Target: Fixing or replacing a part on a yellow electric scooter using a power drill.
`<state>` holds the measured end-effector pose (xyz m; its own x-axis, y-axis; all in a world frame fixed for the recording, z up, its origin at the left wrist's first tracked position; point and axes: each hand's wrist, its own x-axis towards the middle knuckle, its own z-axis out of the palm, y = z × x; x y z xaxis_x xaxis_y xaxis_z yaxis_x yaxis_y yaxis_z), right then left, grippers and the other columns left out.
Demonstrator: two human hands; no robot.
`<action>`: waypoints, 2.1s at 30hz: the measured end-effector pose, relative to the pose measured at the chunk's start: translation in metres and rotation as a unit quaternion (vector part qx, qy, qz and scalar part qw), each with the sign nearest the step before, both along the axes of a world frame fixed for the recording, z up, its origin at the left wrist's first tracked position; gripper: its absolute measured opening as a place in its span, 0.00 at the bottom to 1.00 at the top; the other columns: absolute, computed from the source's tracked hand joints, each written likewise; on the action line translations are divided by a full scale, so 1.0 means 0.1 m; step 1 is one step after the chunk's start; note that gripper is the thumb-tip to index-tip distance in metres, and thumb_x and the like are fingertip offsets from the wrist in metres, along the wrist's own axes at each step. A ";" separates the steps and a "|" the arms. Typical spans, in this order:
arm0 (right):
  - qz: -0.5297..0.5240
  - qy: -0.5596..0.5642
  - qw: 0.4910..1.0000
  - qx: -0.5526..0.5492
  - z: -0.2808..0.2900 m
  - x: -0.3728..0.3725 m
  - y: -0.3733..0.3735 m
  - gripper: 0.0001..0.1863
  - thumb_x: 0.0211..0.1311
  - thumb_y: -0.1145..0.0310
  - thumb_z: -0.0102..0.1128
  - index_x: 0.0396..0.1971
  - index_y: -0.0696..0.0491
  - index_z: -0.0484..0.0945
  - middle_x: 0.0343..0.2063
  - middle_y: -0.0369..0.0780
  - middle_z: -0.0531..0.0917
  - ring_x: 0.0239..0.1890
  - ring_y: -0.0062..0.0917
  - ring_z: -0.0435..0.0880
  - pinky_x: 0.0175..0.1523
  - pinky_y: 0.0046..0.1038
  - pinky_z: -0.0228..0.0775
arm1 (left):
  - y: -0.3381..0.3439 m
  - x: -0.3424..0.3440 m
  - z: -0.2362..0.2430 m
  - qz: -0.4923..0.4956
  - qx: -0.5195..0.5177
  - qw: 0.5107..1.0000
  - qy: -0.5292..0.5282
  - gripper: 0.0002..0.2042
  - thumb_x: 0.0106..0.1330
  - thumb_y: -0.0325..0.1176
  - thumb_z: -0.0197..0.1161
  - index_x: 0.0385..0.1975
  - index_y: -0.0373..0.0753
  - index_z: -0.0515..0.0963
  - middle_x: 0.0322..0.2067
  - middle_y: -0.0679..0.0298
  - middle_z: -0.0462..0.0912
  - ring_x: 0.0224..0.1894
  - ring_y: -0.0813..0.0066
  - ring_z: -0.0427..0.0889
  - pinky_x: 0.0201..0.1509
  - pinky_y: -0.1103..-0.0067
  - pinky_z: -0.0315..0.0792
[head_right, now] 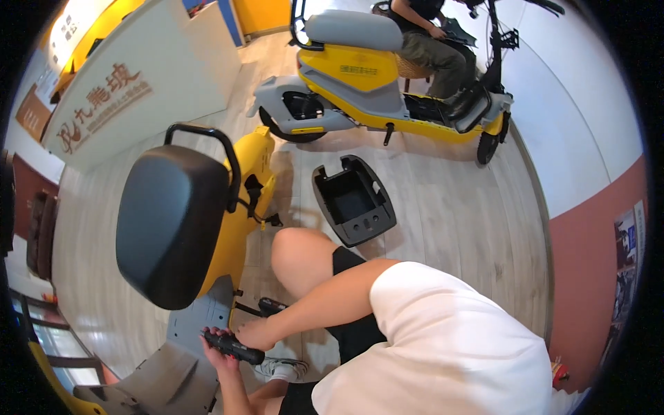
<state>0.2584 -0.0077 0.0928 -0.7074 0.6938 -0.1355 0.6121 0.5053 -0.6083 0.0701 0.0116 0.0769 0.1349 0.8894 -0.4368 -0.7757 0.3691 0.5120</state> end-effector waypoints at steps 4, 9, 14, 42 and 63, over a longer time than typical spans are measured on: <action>0.134 -0.078 0.987 -0.046 0.25 -0.03 0.05 0.19 0.45 0.71 0.65 0.39 0.63 0.79 0.38 0.50 0.83 0.40 0.44 0.84 0.44 0.43 0.75 | -0.10 -0.02 -0.17 -0.062 -0.053 0.991 0.109 0.15 0.73 0.52 0.46 0.41 0.48 0.69 0.28 0.68 0.74 0.27 0.73 0.75 0.35 0.72 0.75; 0.181 0.000 0.981 -0.069 1.18 1.16 0.16 0.13 0.44 0.64 0.68 0.24 0.59 0.84 0.26 0.51 0.84 0.32 0.43 0.84 0.37 0.43 0.75 | -0.44 0.38 -0.09 -0.150 -0.195 0.912 0.329 0.17 0.73 0.53 0.45 0.38 0.44 0.69 0.25 0.64 0.73 0.24 0.71 0.75 0.28 0.75 0.74; -0.197 -0.159 0.956 -0.151 0.89 3.50 0.39 0.10 0.46 0.65 0.62 0.25 0.56 0.83 0.23 0.45 0.84 0.26 0.38 0.83 0.32 0.37 0.74 | -0.73 0.07 -0.29 -0.261 -0.241 0.896 0.267 0.16 0.73 0.52 0.45 0.40 0.45 0.67 0.26 0.62 0.72 0.22 0.63 0.75 0.28 0.65 0.74; -0.428 -0.329 0.826 -0.160 -3.03 4.71 1.10 0.12 0.56 0.73 0.54 0.36 0.58 0.84 0.42 0.49 0.84 0.46 0.39 0.84 0.51 0.36 0.77 | -0.08 0.78 -0.36 -0.330 -0.275 0.831 0.355 0.16 0.73 0.49 0.48 0.38 0.40 0.70 0.25 0.60 0.75 0.22 0.67 0.78 0.27 0.73 0.77; 0.005 0.436 0.899 0.024 2.21 0.75 0.40 0.09 0.53 0.83 0.60 0.34 0.58 0.82 0.34 0.42 0.79 0.35 0.30 0.81 0.38 0.27 0.74 | -0.32 0.52 0.71 -0.318 0.150 0.861 0.367 0.11 0.73 0.34 0.46 0.36 0.34 0.72 0.29 0.63 0.78 0.28 0.76 0.79 0.34 0.78 0.73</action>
